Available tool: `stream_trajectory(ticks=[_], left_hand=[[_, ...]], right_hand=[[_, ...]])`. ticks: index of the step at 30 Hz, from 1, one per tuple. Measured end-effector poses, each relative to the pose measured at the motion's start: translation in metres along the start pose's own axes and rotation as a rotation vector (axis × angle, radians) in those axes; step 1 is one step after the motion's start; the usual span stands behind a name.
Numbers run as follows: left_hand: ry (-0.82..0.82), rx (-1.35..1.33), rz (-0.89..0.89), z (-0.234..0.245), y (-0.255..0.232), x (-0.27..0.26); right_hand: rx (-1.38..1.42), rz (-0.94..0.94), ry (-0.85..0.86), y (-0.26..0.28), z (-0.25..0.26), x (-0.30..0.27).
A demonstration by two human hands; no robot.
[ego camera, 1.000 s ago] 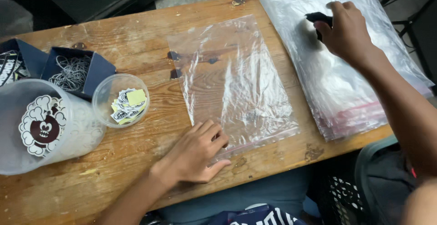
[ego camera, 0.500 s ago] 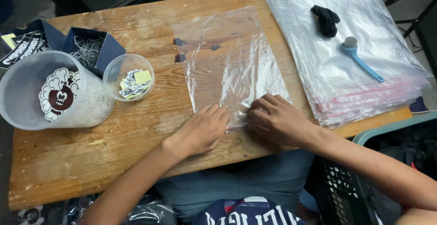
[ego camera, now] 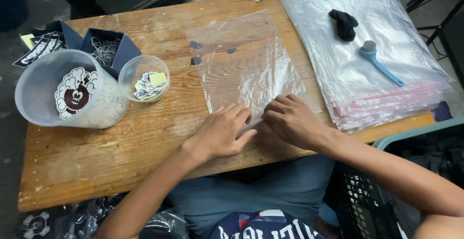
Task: The person cleans a black fanny pack using a blue brush and a black cloth. They then apply a sticker to the bag, wipe a plastic bag, and place the fanny pack inside the plastic bag for packaging.
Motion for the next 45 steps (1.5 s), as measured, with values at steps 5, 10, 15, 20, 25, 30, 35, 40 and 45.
stream_trajectory(ticks=[5,10,15,20,25,30,35,40,45], left_hand=[[0.031,-0.148,0.100,-0.001,-0.003,0.000],[0.023,-0.184,0.204,-0.014,0.004,-0.004],[-0.025,-0.070,0.140,-0.020,0.002,-0.011],[-0.140,0.066,0.069,-0.029,-0.003,-0.017],[-0.216,0.173,0.014,-0.031,-0.001,-0.022],[-0.147,0.370,0.008,-0.019,-0.002,-0.030],[-0.072,0.328,0.368,-0.003,0.022,-0.049],[-0.141,0.331,0.401,-0.002,0.012,-0.037],[0.121,0.281,0.383,0.017,-0.027,-0.023]], right_hand=[[0.035,-0.026,0.035,-0.003,-0.010,-0.012],[0.171,-0.108,0.147,-0.001,0.004,-0.006],[0.198,-0.103,0.107,0.002,0.008,-0.004],[0.160,-0.083,0.077,0.000,0.004,-0.011],[-0.032,0.046,0.029,0.006,0.012,-0.007],[-0.183,0.022,0.189,-0.008,0.008,-0.024],[-0.328,-0.225,0.338,-0.026,0.032,-0.048],[-0.349,-0.262,0.352,-0.027,0.029,-0.053],[0.091,-0.366,0.202,0.003,0.079,-0.061]])
Point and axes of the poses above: each hand's wrist, its own x-axis towards the middle knuckle, its own z-axis out of the back of the hand, y = z × x, the point moved 3 cm from there along x, towards the middle knuckle, and after that the axes turned 13 degrees about z, right-handed, at the moved point
